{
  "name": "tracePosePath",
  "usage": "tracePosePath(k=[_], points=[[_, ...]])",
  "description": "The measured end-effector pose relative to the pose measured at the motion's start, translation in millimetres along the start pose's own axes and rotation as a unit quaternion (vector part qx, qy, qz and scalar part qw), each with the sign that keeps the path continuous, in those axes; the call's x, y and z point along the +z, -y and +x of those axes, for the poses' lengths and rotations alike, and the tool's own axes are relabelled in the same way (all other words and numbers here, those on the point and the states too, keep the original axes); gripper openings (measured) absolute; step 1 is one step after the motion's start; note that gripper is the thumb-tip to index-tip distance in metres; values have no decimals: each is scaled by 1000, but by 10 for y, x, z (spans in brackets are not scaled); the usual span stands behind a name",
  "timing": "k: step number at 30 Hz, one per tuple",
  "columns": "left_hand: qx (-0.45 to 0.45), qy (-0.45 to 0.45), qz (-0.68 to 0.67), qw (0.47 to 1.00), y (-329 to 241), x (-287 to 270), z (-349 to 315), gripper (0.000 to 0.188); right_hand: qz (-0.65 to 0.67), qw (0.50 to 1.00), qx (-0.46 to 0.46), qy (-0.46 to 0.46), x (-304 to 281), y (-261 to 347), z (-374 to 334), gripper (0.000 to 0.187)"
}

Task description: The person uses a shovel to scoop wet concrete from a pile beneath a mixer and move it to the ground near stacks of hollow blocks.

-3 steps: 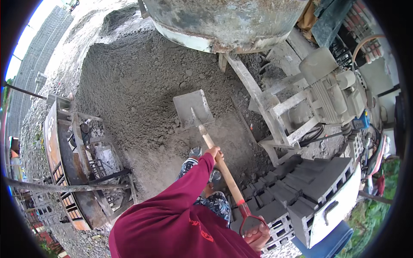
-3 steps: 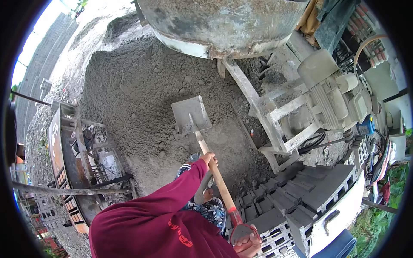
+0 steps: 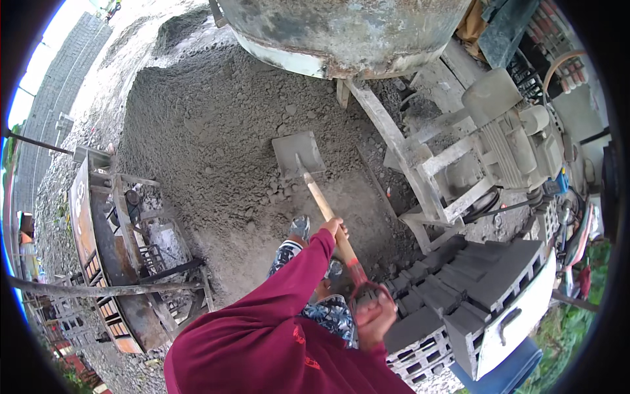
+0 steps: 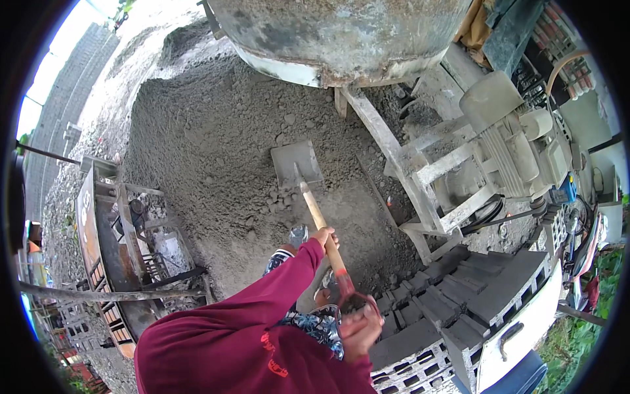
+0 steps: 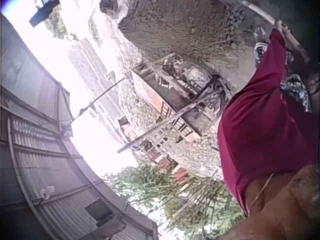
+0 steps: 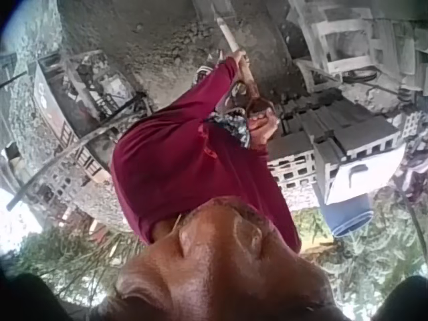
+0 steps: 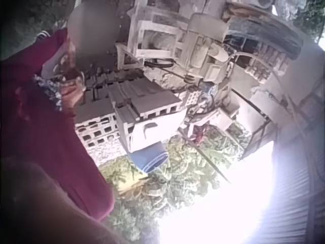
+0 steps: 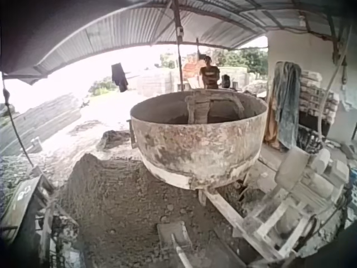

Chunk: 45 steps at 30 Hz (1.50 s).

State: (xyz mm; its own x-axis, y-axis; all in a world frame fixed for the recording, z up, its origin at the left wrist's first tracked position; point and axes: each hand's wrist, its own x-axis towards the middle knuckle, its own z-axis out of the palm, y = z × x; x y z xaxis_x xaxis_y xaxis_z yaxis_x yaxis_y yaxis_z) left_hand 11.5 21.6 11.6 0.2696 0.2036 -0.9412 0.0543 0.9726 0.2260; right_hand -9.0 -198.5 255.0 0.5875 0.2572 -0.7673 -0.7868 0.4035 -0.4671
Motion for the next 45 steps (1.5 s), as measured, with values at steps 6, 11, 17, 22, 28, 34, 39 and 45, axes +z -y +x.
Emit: tracePosePath(k=[6, 11, 17, 22, 28, 34, 39, 45], points=[[31, 34, -5, 999, -625, 344, -240, 11, 10, 999, -29, 24, 1076, 30, 283, 39], [-30, 66, 6, 997, -1519, 790, -736, 8, 61, 981, -85, 163, 2186, 225, 271, 54], [49, 81, -2, 996, -2629, 1029, 946, 11, 44, 954, -155, 252, 2638, -84, 2084, 30], [57, 36, 126, 990, -1648, 753, 1260, 55, -160, 974, -158, 24, 1272, -145, 2400, 30], [-1, -60, 202, 978, -1976, -398, 1882, 66, -280, 934, -196, -100, 483, -446, 2838, 22], [-47, -45, 232, 971, -2428, 62, 3118, 77, -296, 875, -148, -352, -570, -1185, 3601, 11], [92, -96, 26, 991, -2546, 222, 3584, 21, -256, 837, -104, -472, -23, -1002, 3299, 9], [-37, -119, -19, 992, -2468, 312, 3111, 15, -336, 806, -157, -462, 327, -231, 2879, 9]])
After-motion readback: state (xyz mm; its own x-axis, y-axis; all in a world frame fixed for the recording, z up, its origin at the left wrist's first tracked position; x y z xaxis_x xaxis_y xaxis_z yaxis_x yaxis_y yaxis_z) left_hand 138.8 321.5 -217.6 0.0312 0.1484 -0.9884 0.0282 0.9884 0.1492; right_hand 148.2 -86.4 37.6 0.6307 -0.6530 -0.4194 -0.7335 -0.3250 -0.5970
